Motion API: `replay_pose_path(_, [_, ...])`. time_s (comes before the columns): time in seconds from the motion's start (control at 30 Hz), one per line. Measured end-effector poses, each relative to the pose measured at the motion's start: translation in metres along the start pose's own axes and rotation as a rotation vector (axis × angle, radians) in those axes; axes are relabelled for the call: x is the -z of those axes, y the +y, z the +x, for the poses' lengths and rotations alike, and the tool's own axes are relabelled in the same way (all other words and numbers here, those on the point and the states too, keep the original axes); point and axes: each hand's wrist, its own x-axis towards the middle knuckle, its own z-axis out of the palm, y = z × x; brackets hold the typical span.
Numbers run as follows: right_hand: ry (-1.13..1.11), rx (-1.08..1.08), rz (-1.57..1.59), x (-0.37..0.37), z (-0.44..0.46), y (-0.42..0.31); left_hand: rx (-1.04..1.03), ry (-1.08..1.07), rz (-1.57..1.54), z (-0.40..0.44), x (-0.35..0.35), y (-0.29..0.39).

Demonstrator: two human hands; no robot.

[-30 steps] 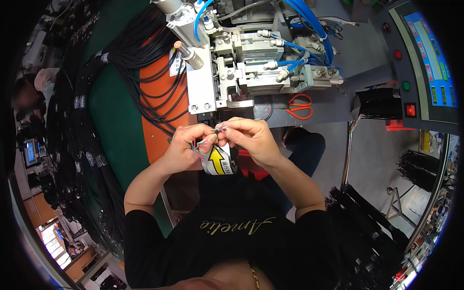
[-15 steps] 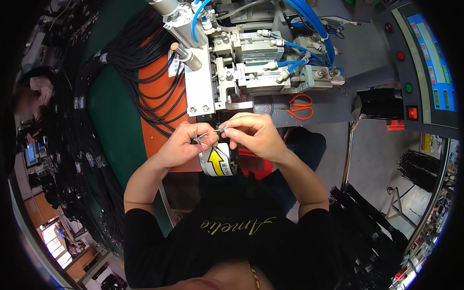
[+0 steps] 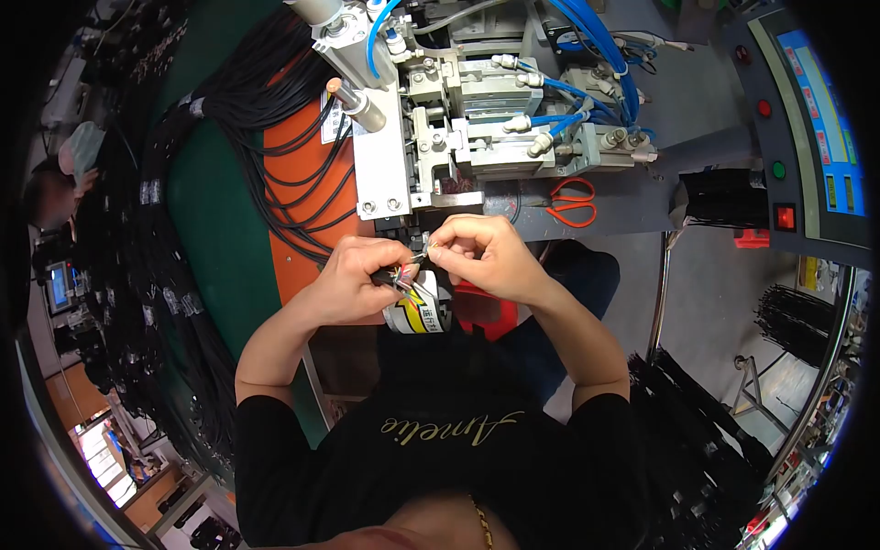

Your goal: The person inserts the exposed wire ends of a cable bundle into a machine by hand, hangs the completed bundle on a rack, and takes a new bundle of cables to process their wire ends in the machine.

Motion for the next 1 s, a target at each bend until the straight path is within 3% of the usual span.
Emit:
replay_pose_path(0.17, [0.272, 0.574, -0.933, -0.020, -0.003, -0.012, -0.154, 0.171, 0.440, -0.007, -0.015, 0.011])
replay_pose_path(0.27, [0.243, 0.530, -1.087, -0.022, -0.004, -0.023, -0.105, 0.143, 0.580, -0.011, -0.018, 0.015])
replay_pose_path(0.4, [0.228, 0.421, -0.843, -0.014, 0.001, -0.013, -0.118, 0.229, 0.592, -0.010, -0.016, 0.011])
replay_pose_path(1.0, [0.330, 0.502, -0.920, -0.021, 0.001, 0.001, -0.069, 0.160, 0.430, -0.011, -0.011, 0.004])
